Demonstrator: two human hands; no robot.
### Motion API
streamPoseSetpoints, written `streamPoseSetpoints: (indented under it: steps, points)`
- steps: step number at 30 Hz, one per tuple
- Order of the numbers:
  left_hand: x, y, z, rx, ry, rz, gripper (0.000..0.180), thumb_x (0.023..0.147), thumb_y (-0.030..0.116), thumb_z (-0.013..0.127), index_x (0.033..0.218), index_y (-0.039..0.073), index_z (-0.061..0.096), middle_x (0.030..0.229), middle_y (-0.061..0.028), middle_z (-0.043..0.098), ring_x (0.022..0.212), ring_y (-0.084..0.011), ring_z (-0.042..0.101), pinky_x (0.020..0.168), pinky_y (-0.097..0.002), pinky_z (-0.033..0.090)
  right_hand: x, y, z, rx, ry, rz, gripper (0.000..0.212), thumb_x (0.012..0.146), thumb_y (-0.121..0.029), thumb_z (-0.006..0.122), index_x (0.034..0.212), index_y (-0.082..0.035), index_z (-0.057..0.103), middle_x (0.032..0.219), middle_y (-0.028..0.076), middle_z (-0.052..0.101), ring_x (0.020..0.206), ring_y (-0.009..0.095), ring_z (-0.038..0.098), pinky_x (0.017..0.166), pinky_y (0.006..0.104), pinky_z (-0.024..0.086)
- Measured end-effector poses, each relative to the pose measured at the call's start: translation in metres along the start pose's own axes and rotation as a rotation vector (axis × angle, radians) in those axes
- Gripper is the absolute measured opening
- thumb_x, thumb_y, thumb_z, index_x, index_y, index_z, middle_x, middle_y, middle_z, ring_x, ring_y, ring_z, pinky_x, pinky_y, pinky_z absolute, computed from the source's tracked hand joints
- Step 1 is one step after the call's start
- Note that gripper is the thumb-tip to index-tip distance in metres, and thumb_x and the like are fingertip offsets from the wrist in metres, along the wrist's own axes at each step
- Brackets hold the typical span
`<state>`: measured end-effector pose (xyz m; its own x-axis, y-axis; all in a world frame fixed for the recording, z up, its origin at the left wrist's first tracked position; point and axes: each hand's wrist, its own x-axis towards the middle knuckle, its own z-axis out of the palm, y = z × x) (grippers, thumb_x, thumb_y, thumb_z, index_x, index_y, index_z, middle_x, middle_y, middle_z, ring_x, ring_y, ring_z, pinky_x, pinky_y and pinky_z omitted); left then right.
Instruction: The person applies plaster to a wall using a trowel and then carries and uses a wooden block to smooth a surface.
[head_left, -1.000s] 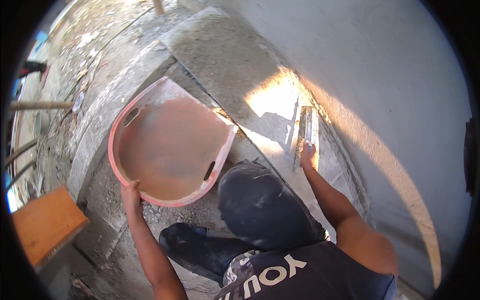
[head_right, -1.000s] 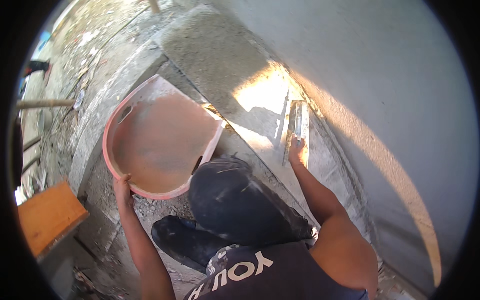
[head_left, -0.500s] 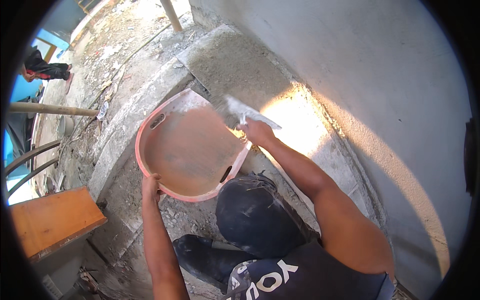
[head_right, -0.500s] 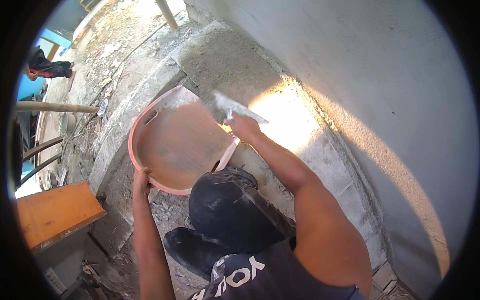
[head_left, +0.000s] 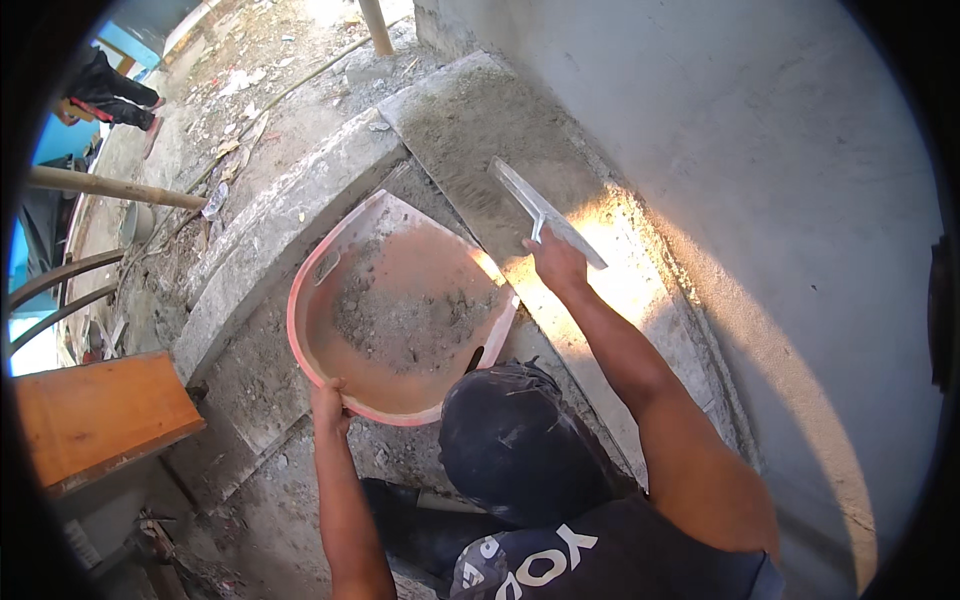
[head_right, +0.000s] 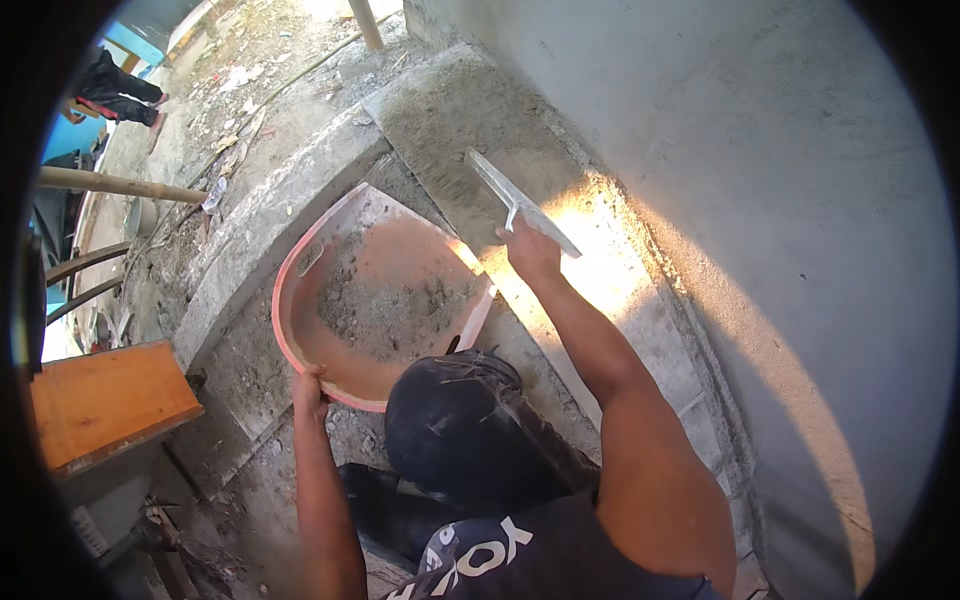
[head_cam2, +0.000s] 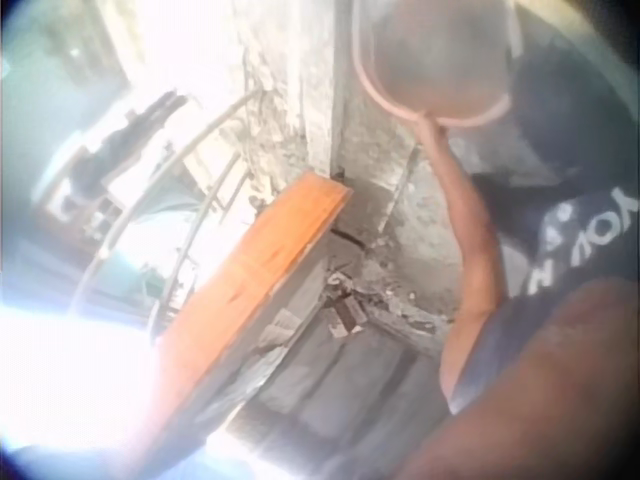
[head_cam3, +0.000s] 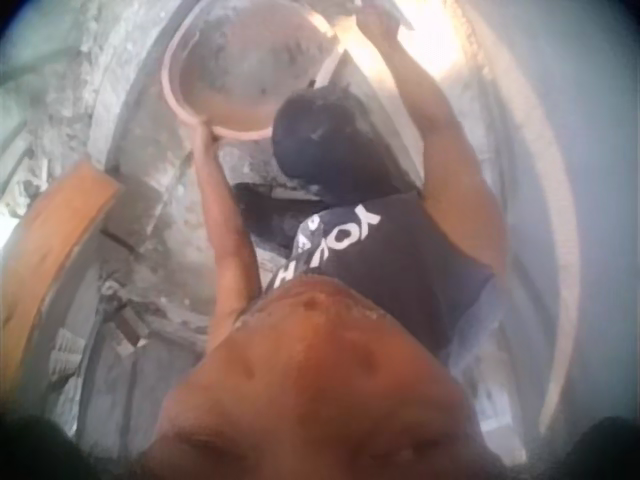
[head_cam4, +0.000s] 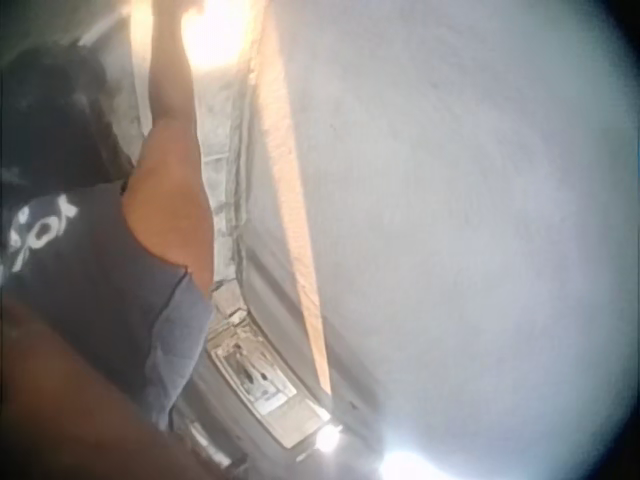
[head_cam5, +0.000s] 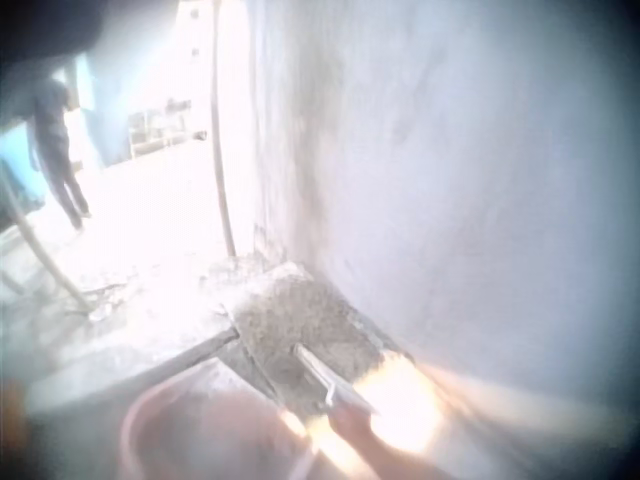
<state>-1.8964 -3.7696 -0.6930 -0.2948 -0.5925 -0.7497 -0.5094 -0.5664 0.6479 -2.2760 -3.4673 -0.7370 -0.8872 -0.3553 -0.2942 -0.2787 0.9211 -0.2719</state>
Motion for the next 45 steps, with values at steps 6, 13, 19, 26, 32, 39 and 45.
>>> streamPoseSetpoints:
  steps: [6,13,19,26,32,39,45]
  points:
    - [-0.014,-0.001,0.024,-0.146,0.066,0.179,0.042,0.084,0.006,0.052,0.125,0.002,0.047,0.093,-0.0127,0.064,0.062,-0.024,0.066,0.042,-0.0342,0.053,0.101,0.038,-0.054,0.077,0.231,0.242,0.043,0.1,-0.047,0.045,0.116,-0.008,0.054,0.102,0.024,0.068,0.098,0.044,0.065,0.082,0.0551,0.049]
    - [0.024,0.047,0.004,0.106,0.032,0.019,0.035,0.085,0.013,0.054,0.116,-0.003,0.054,0.098,-0.0136,0.067,0.08,-0.0298,0.069,0.06,-0.0434,0.059,0.115,0.021,-0.046,-0.118,0.12,0.014,0.044,0.1,-0.047,0.046,0.115,-0.007,0.054,0.103,0.022,0.069,0.098,0.041,0.066,0.082,0.0542,0.05]
    - [0.051,0.046,0.02,0.04,0.034,-0.02,0.038,0.092,0.026,0.059,0.123,0.003,0.057,0.101,-0.0125,0.067,0.079,-0.0259,0.068,0.064,-0.039,0.056,0.206,0.013,-0.087,-0.004,0.207,0.063,0.048,0.099,-0.049,0.045,0.118,-0.006,0.054,0.104,0.026,0.067,0.1,0.044,0.064,0.084,0.0567,0.048]
    - [0.024,0.014,0.04,-0.585,0.008,0.177,0.047,0.098,0.024,0.056,0.138,0.001,0.046,0.127,-0.015,0.059,0.115,-0.0285,0.059,0.094,-0.0408,0.05,0.188,-0.021,-0.069,-0.061,0.121,-0.067,0.049,0.099,-0.047,0.045,0.12,-0.004,0.056,0.105,0.026,0.067,0.104,0.044,0.063,0.087,0.0545,0.048]
    - [0.048,0.024,0.038,-0.464,-0.039,0.196,0.047,0.093,0.01,0.055,0.138,0.001,0.043,0.126,-0.016,0.058,0.112,-0.0324,0.06,0.094,-0.0461,0.051,0.242,-0.039,-0.083,-0.095,0.163,-0.129,0.048,0.098,-0.047,0.045,0.12,-0.006,0.06,0.105,0.026,0.068,0.102,0.045,0.063,0.089,0.0548,0.049]
    - [0.08,0.039,0.021,-0.422,-0.029,0.144,0.047,0.088,0.002,0.052,0.135,0.001,0.044,0.122,-0.0176,0.058,0.108,-0.0341,0.061,0.091,-0.047,0.052,0.143,-0.052,-0.06,-0.093,-0.086,-0.402,0.045,0.097,-0.044,0.047,0.117,-0.007,0.062,0.103,0.024,0.068,0.097,0.045,0.063,0.087,0.0538,0.05]
    - [0.093,0.062,0.019,-0.374,-0.069,0.13,0.046,0.091,0.007,0.053,0.135,0.001,0.044,0.122,-0.0179,0.058,0.109,-0.0356,0.06,0.093,-0.049,0.052,0.118,-0.025,-0.053,-0.185,-0.043,-0.623,0.045,0.097,-0.046,0.047,0.115,-0.008,0.063,0.102,0.024,0.068,0.097,0.044,0.064,0.084,0.0534,0.05]
